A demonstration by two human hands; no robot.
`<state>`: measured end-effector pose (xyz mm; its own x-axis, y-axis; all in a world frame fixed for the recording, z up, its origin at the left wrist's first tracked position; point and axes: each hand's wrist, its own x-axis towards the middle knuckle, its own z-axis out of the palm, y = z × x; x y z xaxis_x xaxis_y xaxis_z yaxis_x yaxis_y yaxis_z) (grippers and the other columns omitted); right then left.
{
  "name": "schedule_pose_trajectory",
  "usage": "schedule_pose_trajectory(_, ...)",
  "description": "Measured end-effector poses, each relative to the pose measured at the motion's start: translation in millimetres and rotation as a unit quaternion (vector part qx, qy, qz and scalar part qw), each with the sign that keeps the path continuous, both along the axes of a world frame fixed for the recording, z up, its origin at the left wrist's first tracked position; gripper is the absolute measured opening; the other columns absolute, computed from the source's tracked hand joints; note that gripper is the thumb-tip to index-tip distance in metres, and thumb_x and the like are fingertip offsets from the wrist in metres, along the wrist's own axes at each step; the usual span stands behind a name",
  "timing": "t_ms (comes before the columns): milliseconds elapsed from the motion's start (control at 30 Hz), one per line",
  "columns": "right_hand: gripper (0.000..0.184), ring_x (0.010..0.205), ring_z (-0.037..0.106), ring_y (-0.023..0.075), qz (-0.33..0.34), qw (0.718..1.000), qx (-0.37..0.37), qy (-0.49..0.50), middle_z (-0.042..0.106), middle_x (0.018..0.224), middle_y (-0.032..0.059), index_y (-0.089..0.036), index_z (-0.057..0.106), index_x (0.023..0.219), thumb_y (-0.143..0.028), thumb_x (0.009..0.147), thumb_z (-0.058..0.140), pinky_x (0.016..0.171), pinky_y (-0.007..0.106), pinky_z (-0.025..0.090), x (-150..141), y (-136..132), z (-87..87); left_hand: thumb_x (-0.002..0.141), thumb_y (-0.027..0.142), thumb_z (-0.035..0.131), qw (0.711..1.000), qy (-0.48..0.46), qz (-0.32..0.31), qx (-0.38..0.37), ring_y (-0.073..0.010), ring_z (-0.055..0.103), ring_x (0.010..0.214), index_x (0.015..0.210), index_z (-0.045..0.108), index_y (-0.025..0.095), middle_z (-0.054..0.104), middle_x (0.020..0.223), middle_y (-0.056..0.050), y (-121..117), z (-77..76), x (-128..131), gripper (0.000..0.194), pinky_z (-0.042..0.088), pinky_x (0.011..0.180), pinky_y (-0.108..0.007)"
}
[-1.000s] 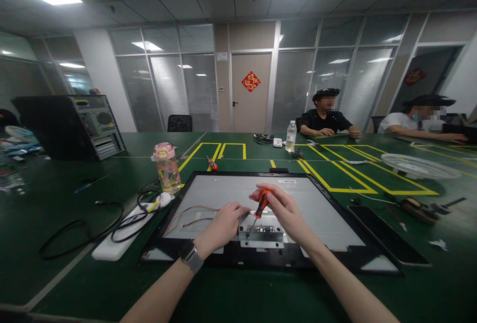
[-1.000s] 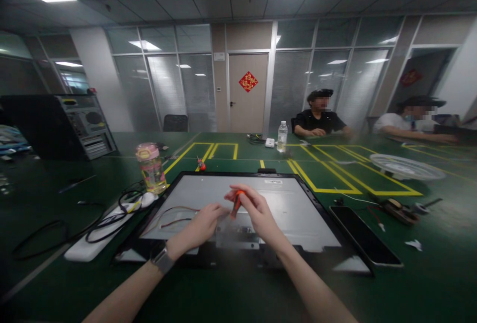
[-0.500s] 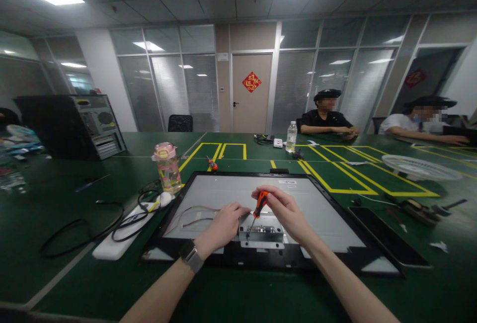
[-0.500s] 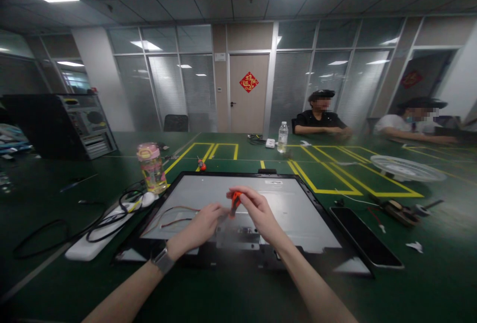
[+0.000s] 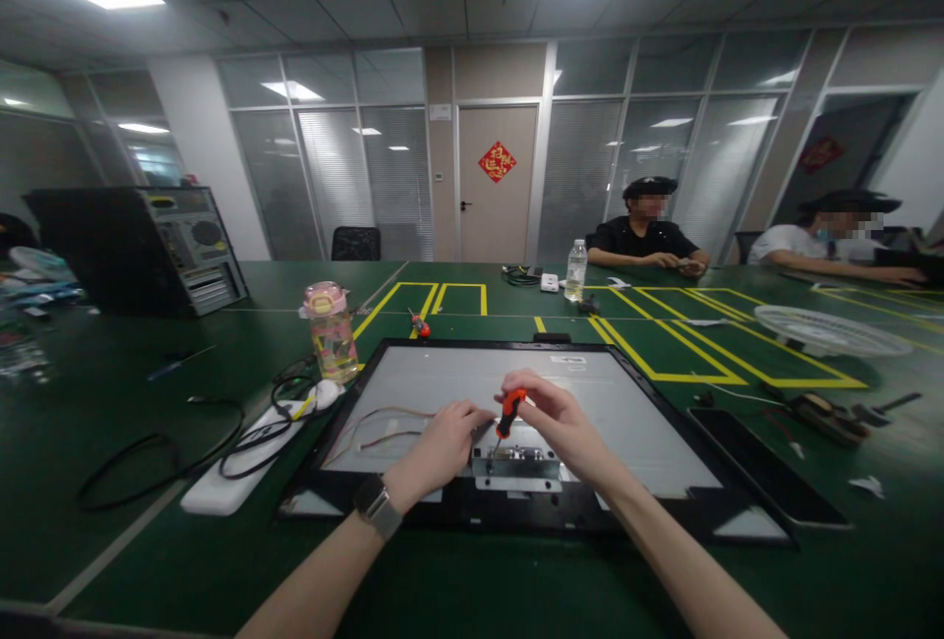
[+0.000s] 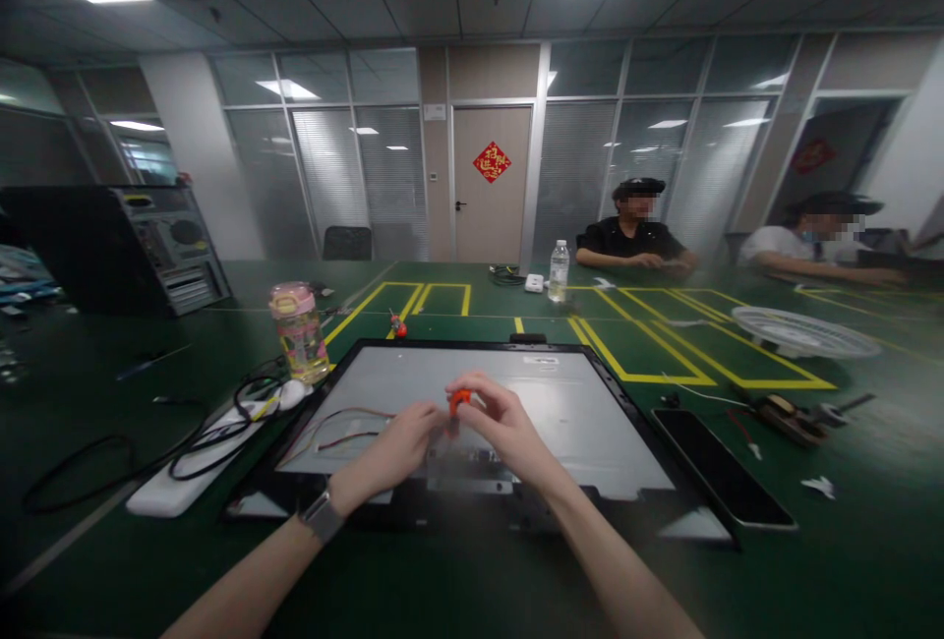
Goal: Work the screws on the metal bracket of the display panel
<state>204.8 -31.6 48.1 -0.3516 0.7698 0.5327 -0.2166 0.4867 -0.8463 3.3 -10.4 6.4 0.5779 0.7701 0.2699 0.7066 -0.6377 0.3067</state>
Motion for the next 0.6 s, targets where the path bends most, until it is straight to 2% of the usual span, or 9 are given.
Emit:
schedule_pose_trajectory(67, 0.013, 0.091, 0.065, 0.0188, -0.003, 1.000, -0.001, 0.002, 0.066, 0.100, 0.0039, -0.025, 0.072, 0.094, -0.034, 0.087, 0.065, 0.086, 0.035, 0.052, -0.1, 0.6, -0.6, 0.086, -0.001, 0.037, 1.000, -0.003, -0.002, -0.001, -0.0195, 0.053, 0.100, 0.113, 0.060, 0.023, 0.059, 0.105, -0.004, -0.2, 0.2, 0.1, 0.043, 0.042, 0.090, -0.031)
schedule_pose_trajectory(200, 0.027, 0.094, 0.067, 0.0205, 0.004, 1.000, -0.027, 0.004, 0.071, 0.099, 0.0065, -0.026, 0.068, 0.112, -0.039, 0.092, 0.056, 0.090, 0.040, 0.050, 0.0, 0.3, -2.3, 0.087, 0.000, 0.038, 1.000, -0.011, -0.004, -0.001, -0.0195, 0.053, 0.099, 0.112, 0.060, 0.023, 0.060, 0.103, -0.004, -0.2, 0.5, 0.2, 0.040, 0.042, 0.090, -0.031)
schedule_pose_trajectory(267, 0.029, 0.098, 0.066, 0.0218, 0.008, 0.999, -0.036, 0.009, 0.071, 0.102, 0.0078, -0.026, 0.067, 0.114, -0.040, 0.093, 0.055, 0.093, 0.042, 0.048, -0.2, 0.2, -3.3, 0.087, 0.000, 0.038, 1.000, -0.011, -0.005, 0.000, -0.0196, 0.053, 0.100, 0.114, 0.059, 0.023, 0.060, 0.104, -0.004, -0.1, 0.2, -0.2, 0.041, 0.042, 0.091, -0.031)
schedule_pose_trajectory(433, 0.018, 0.098, 0.065, 0.0209, -0.007, 1.000, -0.022, -0.001, 0.067, 0.105, 0.0059, -0.024, 0.071, 0.098, -0.036, 0.085, 0.067, 0.091, 0.038, 0.050, 0.5, 0.8, -3.3, 0.087, -0.001, 0.037, 1.000, 0.005, 0.001, -0.002, -0.0193, 0.053, 0.099, 0.115, 0.058, 0.023, 0.059, 0.105, -0.004, 0.3, -0.7, -0.1, 0.042, 0.042, 0.089, -0.031)
schedule_pose_trajectory(600, 0.029, 0.098, 0.066, 0.0212, 0.003, 0.999, -0.034, -0.004, 0.070, 0.100, 0.0070, -0.026, 0.066, 0.118, -0.037, 0.093, 0.056, 0.095, 0.041, 0.047, 1.1, 1.4, -4.2, 0.088, 0.001, 0.038, 1.000, 0.020, 0.009, -0.017, -0.0204, 0.052, 0.103, 0.116, 0.058, 0.023, 0.058, 0.108, -0.005, -0.6, 1.4, 1.5, 0.040, 0.041, 0.092, -0.032)
